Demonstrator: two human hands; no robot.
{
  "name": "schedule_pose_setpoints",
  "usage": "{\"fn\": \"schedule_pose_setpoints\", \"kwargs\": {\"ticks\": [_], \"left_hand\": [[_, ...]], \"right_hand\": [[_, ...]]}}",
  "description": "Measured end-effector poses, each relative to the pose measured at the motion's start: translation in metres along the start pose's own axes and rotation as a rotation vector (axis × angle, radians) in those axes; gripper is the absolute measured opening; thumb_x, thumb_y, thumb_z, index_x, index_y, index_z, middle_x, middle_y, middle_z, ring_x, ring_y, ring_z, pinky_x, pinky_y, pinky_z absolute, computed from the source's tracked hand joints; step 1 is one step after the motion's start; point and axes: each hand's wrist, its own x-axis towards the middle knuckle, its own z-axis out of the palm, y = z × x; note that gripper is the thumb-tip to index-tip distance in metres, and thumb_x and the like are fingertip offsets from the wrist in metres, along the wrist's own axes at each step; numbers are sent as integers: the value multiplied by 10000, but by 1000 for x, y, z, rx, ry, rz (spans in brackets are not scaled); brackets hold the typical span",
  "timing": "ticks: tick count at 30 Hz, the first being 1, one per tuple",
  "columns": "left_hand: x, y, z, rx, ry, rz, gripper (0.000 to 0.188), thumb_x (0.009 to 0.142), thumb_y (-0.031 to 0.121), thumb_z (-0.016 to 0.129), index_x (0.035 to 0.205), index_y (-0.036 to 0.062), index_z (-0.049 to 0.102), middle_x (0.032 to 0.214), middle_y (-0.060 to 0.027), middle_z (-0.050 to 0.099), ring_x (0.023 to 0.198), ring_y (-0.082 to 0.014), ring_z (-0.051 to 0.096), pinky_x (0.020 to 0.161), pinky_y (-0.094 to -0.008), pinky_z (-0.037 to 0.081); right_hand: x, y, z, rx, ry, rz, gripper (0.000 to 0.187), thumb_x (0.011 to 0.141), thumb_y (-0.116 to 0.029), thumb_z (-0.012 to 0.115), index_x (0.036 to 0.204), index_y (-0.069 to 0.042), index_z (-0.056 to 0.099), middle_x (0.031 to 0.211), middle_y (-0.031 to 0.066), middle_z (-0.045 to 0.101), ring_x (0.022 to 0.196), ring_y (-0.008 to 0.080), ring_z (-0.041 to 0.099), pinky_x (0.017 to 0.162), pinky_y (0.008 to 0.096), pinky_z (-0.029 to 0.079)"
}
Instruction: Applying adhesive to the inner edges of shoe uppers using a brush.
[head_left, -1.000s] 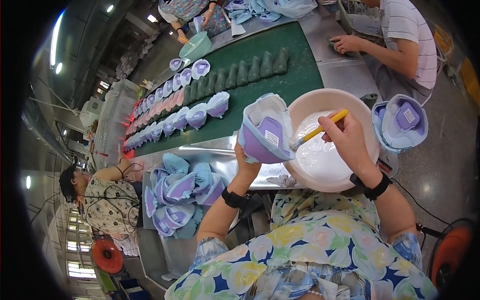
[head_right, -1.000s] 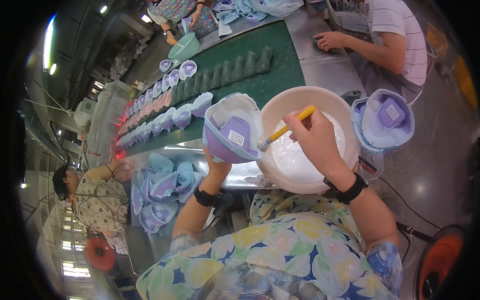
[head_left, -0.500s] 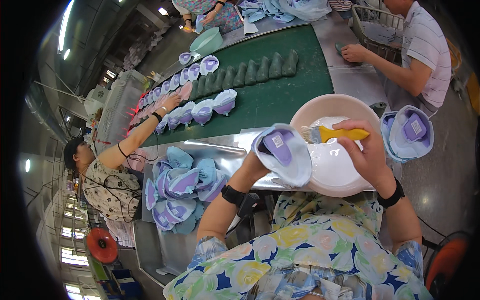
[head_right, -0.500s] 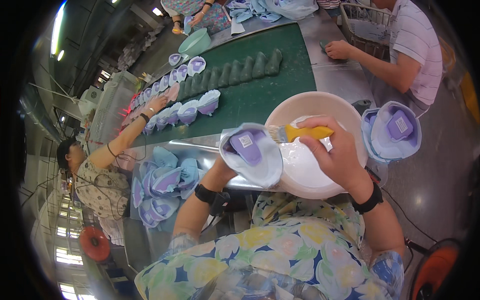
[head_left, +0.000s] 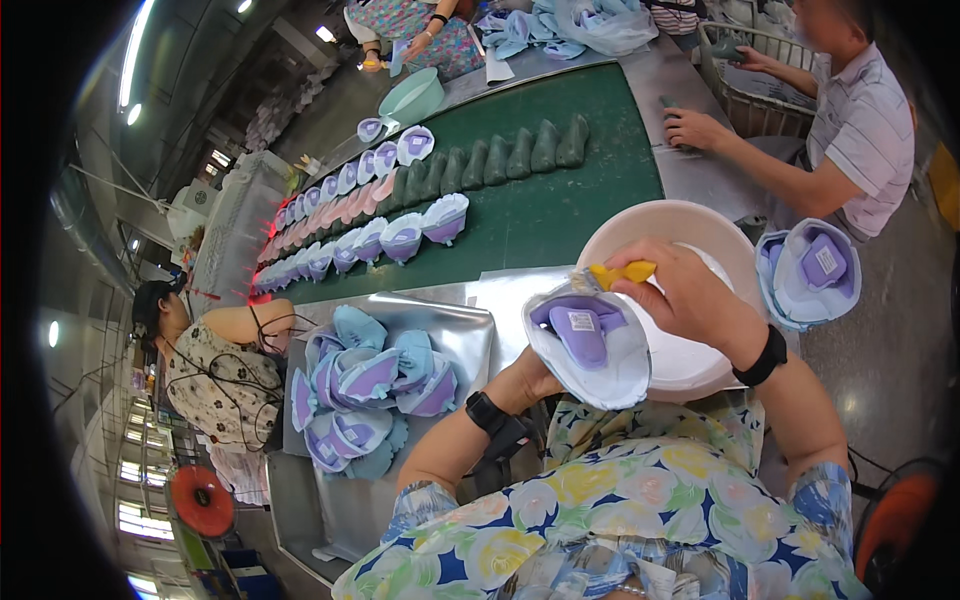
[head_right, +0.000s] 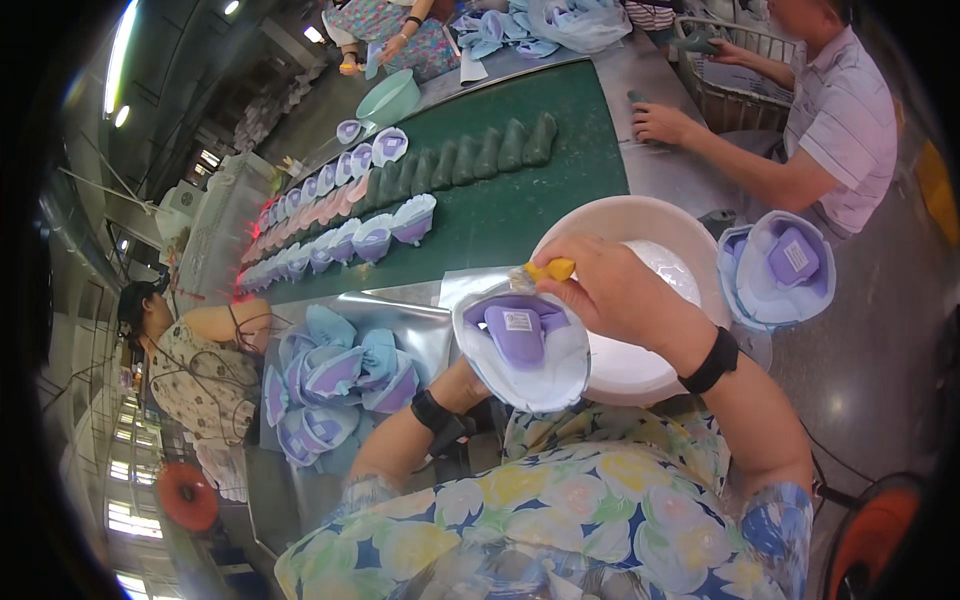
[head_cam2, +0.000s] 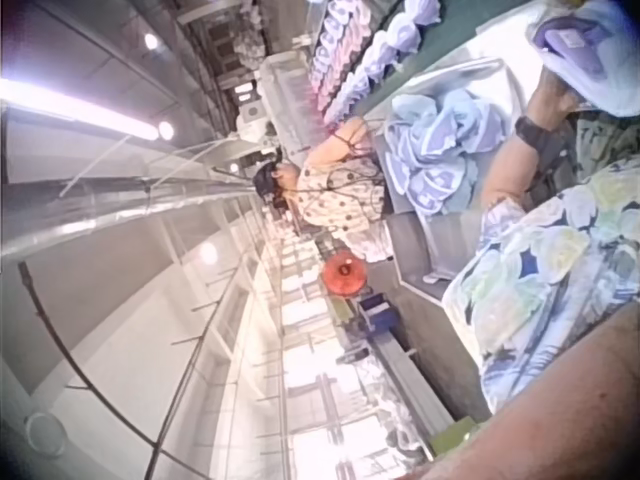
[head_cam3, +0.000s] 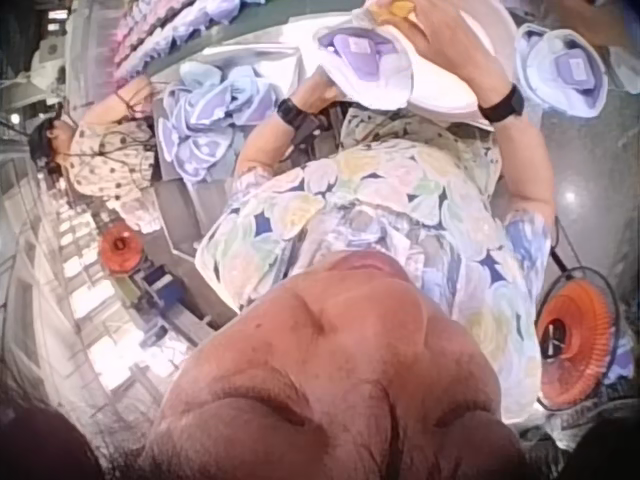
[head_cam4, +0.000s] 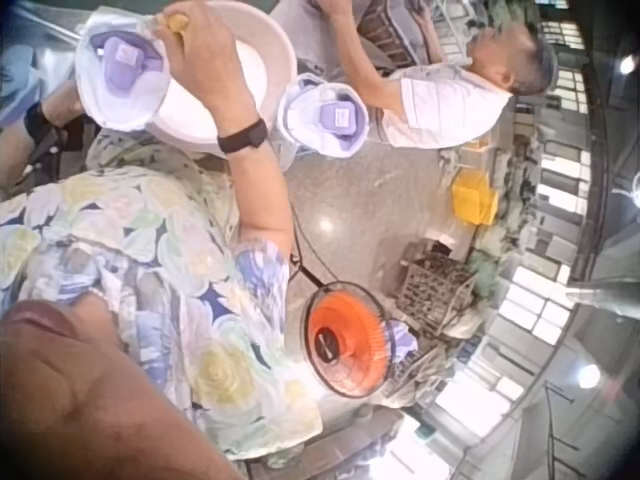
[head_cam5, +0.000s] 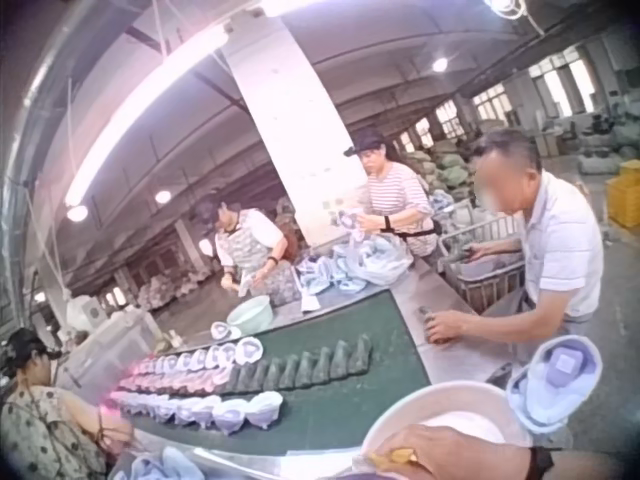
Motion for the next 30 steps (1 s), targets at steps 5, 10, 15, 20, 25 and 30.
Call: {"fn": "schedule_pose_setpoints", "kwargs": {"ticks": [5, 10, 15, 20, 25, 30], "left_hand": [[-11, 27, 3, 78, -88, 138, 452, 1070, 225, 446, 1484, 44, 439, 1407, -177, 568, 1264, -276, 599, 1042, -437, 543], [-10, 34, -3, 37, 62, 100, 517, 1054, 363, 475, 1473, 61, 455, 1437, -153, 550, 1258, -281, 604, 1066, -435, 517], [3, 2, -4, -87, -3, 60, 453, 1051, 363, 504, 1419, 99, 523, 1363, -132, 615, 1194, -266, 651, 1028, -442, 550], [0, 13, 25, 350, 144, 191, 445, 1045, 325, 526, 1418, 82, 518, 1348, -128, 620, 1171, -251, 662, 979, -412, 582], [-5, 19, 0, 453, 289, 240, 471, 1031, 284, 552, 1449, 77, 489, 1361, -130, 611, 1179, -246, 657, 995, -406, 575], [0, 33, -22, 382, 208, 211, 479, 1027, 269, 563, 1459, 81, 479, 1372, -130, 604, 1181, -238, 656, 997, -398, 574]], "right_hand": [[-14, 10, -7, 60, -153, 276, 196, 914, -120, 702, 1080, -44, 630, 980, 160, 686, 896, 353, 663, 788, 412, 515], [-20, 7, -14, -4, 126, 154, 222, 903, -92, 720, 1098, -46, 626, 1006, 134, 698, 922, 335, 669, 800, 395, 521], [7, -13, 1, 57, 103, -237, 295, 855, -69, 757, 1115, -66, 618, 1087, 129, 692, 927, 328, 669, 805, 398, 535], [-3, 2, -3, -7, 10, 36, 223, 902, -138, 719, 1073, -39, 618, 1007, 149, 690, 895, 361, 663, 766, 411, 522], [-15, -5, -25, 122, -97, 286, 168, 929, -133, 695, 1050, -45, 619, 925, 149, 697, 875, 335, 679, 753, 373, 513], [-24, 0, -24, 68, 112, 133, 191, 902, -58, 706, 1070, -51, 614, 976, 141, 684, 886, 325, 669, 775, 374, 516]]}}
